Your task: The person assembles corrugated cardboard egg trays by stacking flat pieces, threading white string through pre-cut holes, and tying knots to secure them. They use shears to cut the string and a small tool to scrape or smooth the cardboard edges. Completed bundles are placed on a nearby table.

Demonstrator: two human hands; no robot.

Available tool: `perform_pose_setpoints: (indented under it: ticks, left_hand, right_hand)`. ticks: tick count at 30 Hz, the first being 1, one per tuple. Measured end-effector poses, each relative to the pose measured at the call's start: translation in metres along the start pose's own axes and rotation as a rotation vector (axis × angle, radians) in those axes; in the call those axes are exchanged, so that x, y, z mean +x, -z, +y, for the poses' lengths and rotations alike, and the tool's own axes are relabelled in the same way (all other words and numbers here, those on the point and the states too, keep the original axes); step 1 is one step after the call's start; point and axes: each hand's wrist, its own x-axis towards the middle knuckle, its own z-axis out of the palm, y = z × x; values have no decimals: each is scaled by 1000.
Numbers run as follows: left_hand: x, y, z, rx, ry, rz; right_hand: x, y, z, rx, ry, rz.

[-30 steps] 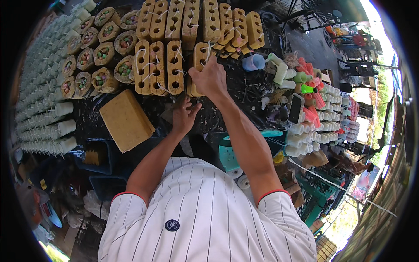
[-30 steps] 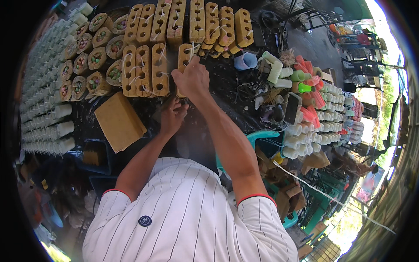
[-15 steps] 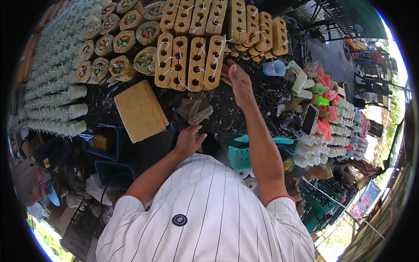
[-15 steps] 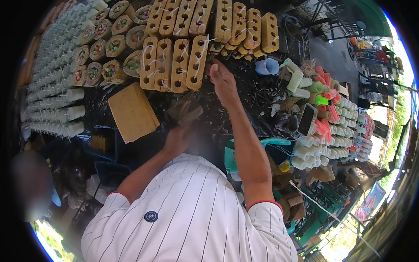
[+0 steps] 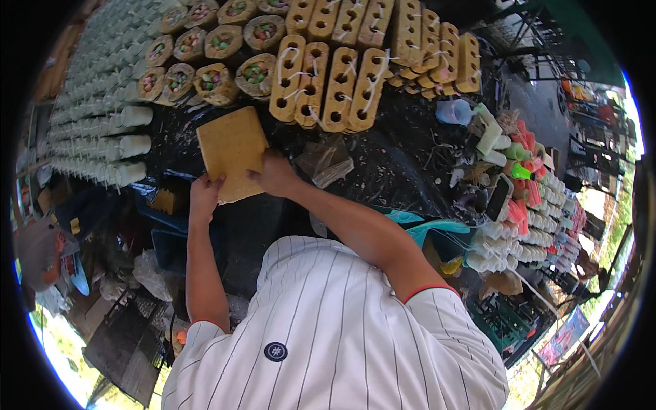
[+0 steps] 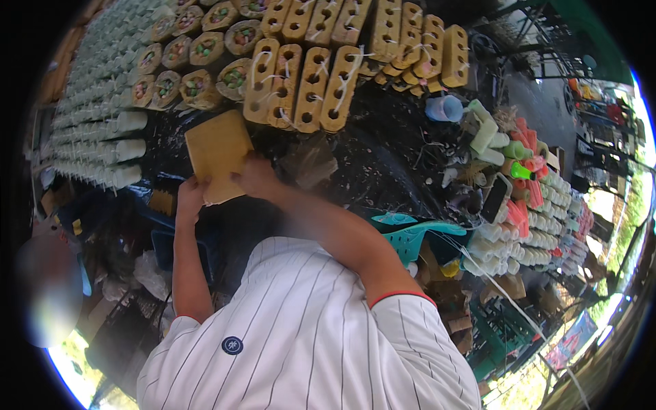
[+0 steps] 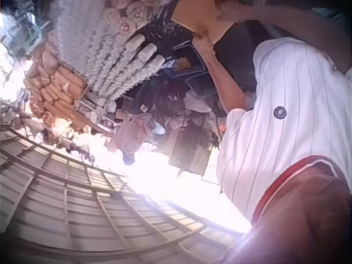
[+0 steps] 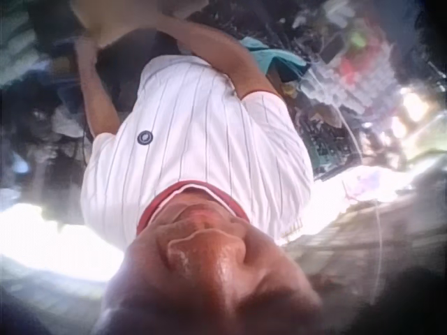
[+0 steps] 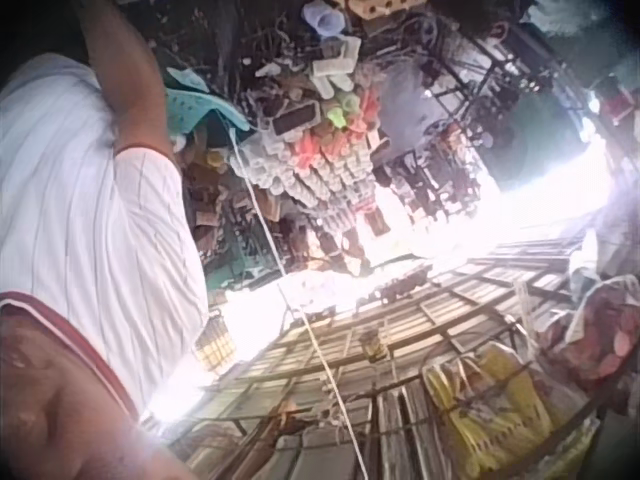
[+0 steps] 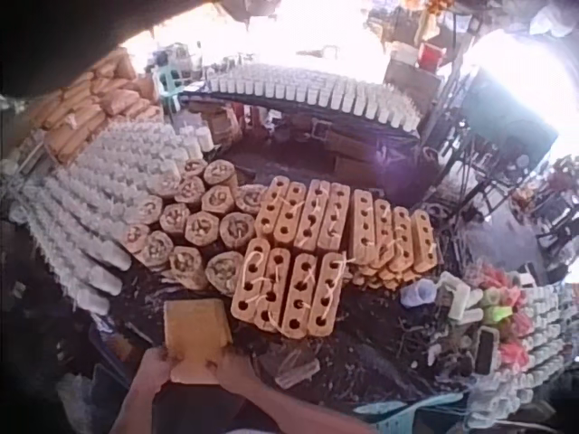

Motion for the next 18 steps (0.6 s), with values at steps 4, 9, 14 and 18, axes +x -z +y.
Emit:
perform_pose_setpoints:
  ticks: [4,9,14,18]
  left_hand:
    - [-27,-2,1,-24,-71,1]
    - [-106,-19,35,7,-16,-141]
    - [-162,-86,60,235,-43,-346]
    - [-165,-169,70,385,-214,-518]
  right_hand:
    - [-27,23,-27,47,-185,-20]
    - [-99,74,-10,361,-233,-167]
    - [-210,100,58,397,-228,-33]
    - [-274,133,103,317,-370,129]
